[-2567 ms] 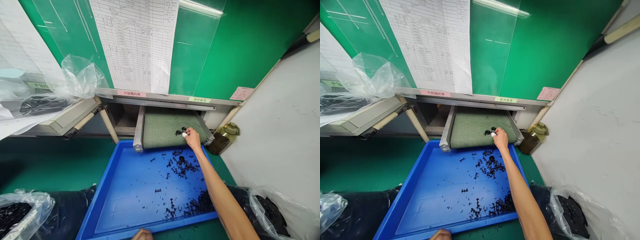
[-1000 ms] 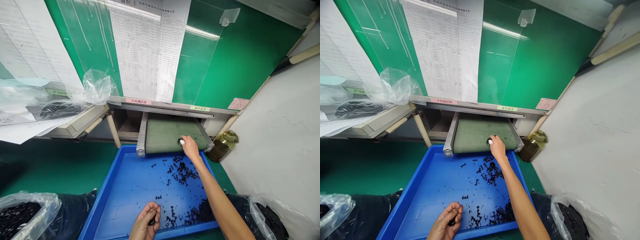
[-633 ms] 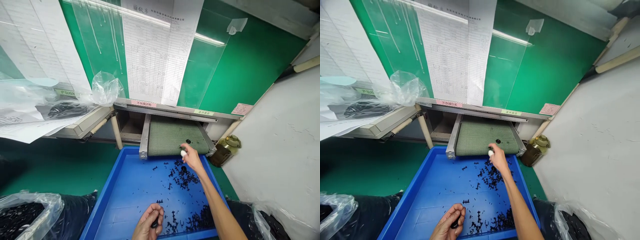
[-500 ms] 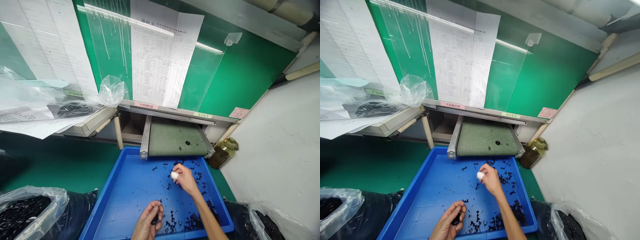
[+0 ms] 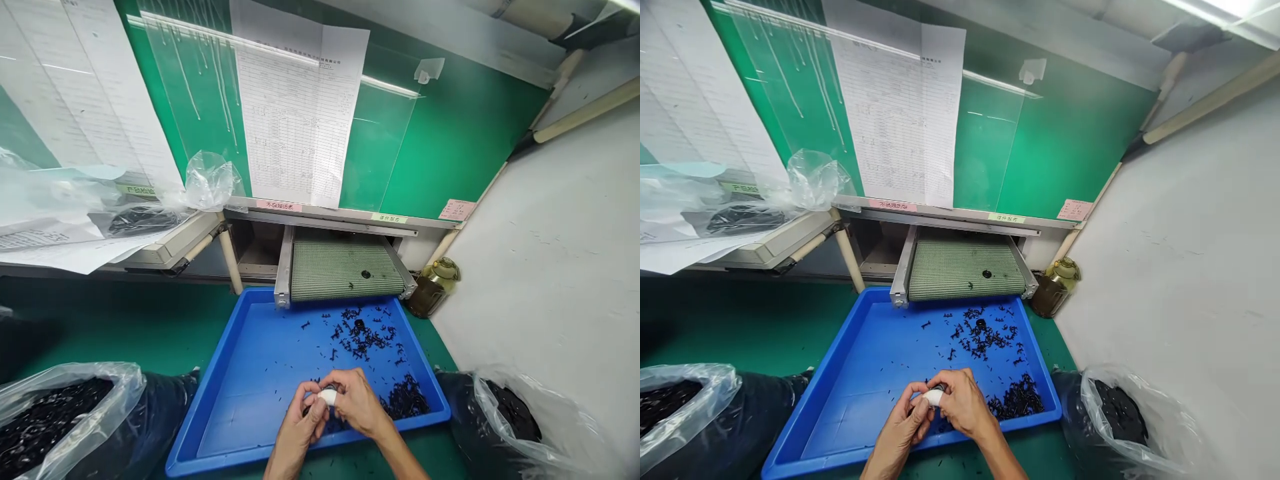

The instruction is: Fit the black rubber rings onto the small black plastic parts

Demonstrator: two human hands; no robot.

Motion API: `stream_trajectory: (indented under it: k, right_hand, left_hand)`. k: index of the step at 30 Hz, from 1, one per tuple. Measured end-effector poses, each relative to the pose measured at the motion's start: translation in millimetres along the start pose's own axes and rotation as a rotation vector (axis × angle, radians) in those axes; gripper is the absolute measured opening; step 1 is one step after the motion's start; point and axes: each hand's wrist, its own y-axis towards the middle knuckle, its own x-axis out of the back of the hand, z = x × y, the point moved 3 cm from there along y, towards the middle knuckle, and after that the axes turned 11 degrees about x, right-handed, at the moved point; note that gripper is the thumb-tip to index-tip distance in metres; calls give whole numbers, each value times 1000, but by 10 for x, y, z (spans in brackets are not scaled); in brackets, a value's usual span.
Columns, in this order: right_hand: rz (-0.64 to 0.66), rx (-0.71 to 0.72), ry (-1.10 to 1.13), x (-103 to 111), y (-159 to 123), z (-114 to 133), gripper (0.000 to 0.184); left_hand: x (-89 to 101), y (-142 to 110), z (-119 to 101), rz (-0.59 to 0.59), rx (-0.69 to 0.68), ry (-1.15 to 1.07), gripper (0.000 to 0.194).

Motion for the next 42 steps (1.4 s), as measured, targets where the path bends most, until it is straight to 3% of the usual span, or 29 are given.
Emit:
stream_trajectory:
  k: [4, 8, 16, 22, 26, 29, 33, 36, 39, 42]
  right_hand:
    - [5, 97, -70, 12, -8, 4, 18]
    - [-12, 72, -132, 0, -25, 1, 17]
    - [41, 95, -96, -36, -114, 49, 14]
    - [49, 88, -168, -100, -114, -30, 16]
    - [42, 59, -182, -54, -26, -212, 30]
    - [-41, 30, -376, 281, 137, -314, 34]
    - [-233, 34, -566, 1044, 533, -312, 31]
    - [-379, 53, -648, 1568, 946, -276, 39]
    - [-408, 75, -652, 1867, 1358, -297, 44]
    - [-386, 87, -600, 1976, 1598, -360, 33]
  left_hand:
    - [-12, -39, -42, 63, 45, 31, 45]
    - [-46, -88, -97, 146, 55, 29, 37]
    - [-34, -85, -101, 198, 193, -186, 33]
    - [-64, -78, -73, 123, 104, -45, 35]
    - [-77, -66, -66, 4, 80, -28, 37]
    - [-49, -41, -50, -57, 133, -130, 37]
    - [-7, -16, -61, -57, 211, -279, 44]
    - [5, -11, -97, -55, 242, -333, 37]
    - [9, -15, -128, -64, 229, -383, 29]
    - [9, -17, -132, -55, 216, -374, 26]
